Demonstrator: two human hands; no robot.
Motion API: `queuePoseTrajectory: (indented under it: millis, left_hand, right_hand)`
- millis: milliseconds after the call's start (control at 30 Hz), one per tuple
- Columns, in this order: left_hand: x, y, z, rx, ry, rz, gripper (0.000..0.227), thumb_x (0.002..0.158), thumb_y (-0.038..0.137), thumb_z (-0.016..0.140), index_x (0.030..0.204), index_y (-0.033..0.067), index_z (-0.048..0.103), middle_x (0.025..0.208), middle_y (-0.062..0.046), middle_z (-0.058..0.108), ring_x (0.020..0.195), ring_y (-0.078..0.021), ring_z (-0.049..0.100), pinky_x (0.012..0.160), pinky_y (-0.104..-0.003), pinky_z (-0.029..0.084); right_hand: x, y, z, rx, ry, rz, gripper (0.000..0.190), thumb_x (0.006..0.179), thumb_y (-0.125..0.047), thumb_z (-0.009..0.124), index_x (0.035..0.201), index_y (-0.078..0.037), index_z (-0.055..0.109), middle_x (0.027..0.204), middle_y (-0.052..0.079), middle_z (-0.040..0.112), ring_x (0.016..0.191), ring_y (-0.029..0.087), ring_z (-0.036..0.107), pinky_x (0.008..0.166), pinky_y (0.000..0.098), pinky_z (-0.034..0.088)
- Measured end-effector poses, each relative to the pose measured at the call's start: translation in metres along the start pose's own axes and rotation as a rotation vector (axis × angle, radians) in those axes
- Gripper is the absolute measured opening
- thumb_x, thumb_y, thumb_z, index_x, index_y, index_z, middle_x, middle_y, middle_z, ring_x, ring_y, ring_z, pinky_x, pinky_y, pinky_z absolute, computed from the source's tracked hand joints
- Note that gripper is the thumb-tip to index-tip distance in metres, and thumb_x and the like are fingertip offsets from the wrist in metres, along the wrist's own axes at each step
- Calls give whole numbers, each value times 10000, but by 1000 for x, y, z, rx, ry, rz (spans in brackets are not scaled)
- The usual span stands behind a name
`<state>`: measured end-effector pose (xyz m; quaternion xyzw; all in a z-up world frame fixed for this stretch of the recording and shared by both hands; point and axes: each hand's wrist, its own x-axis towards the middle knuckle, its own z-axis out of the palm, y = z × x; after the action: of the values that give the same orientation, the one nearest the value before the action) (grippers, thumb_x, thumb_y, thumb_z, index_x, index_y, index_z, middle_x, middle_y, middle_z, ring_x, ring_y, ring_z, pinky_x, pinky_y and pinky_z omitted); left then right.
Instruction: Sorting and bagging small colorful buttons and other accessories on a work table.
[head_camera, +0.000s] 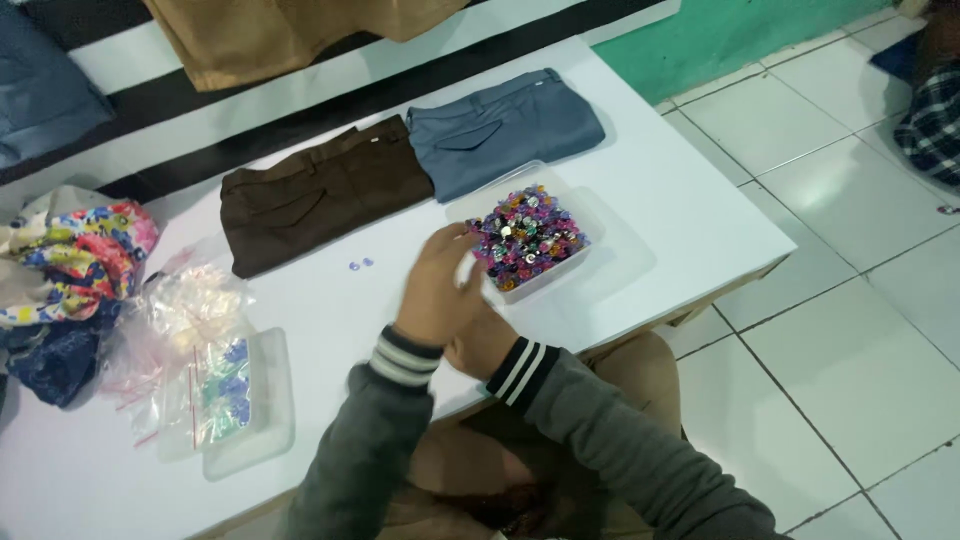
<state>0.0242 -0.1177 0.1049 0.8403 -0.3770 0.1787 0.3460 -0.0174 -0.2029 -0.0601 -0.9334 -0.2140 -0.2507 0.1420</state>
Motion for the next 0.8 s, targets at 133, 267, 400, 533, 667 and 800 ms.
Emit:
queuePoseTrajectory:
  millis: [133, 267, 400, 533, 667, 800]
  left_hand:
    - [58, -3, 68, -32, -217, 203, 312, 892, 42, 609, 1184, 10, 714, 1239, -225, 657, 1263, -420, 600, 1078, -464, 481]
    - [85, -46, 141, 90, -398, 303, 458, 875, 2, 485, 1283, 63, 684, 1367, -200, 619, 1340, -439, 533, 1113, -520, 451]
    - [80, -39, 122, 222, -491, 307, 497, 848, 22, 485, 1306, 56, 673, 1380, -213, 609, 1332, -453, 531, 1067, -531, 474]
    - [73, -43, 114, 495, -611, 131, 431, 893, 123, 502, 1251, 182, 736, 1395, -119, 619, 1322, -379, 552, 1067, -528, 453]
    - [89, -55, 135, 456, -369, 238, 289, 927, 150, 554, 1107, 130, 780, 1144, -132, 719, 1089, -329, 698, 874, -421, 586]
    - [98, -33, 147, 258, -450, 256, 359, 927, 74, 506, 1184, 98, 756, 1292, -180, 659, 1200, -397, 624, 946, -461, 559]
  right_hand:
    - [-42, 39, 80, -252, 139, -161, 51, 632, -236, 733, 639, -199, 699, 644, 43, 628, 650, 322, 609, 724, 579, 498]
    - [-22, 30, 65, -190, 109, -111, 62, 655, -244, 725, 672, -193, 696, 670, 40, 635, 675, 316, 620, 732, 559, 504]
    - [-22, 19, 50, -133, 99, -64, 72, 672, -250, 719, 698, -188, 694, 689, 37, 640, 693, 312, 629, 737, 544, 509]
    - [-15, 1, 40, -27, 77, -2, 90, 697, -260, 710, 736, -182, 690, 718, 34, 647, 721, 305, 642, 746, 522, 516]
    - [-6, -5, 21, 67, 38, 52, 108, 722, -269, 701, 774, -175, 687, 747, 30, 654, 749, 298, 655, 754, 499, 523]
    - [9, -10, 2, 96, 11, 81, 121, 739, -275, 695, 799, -170, 684, 766, 28, 659, 767, 294, 663, 760, 484, 527]
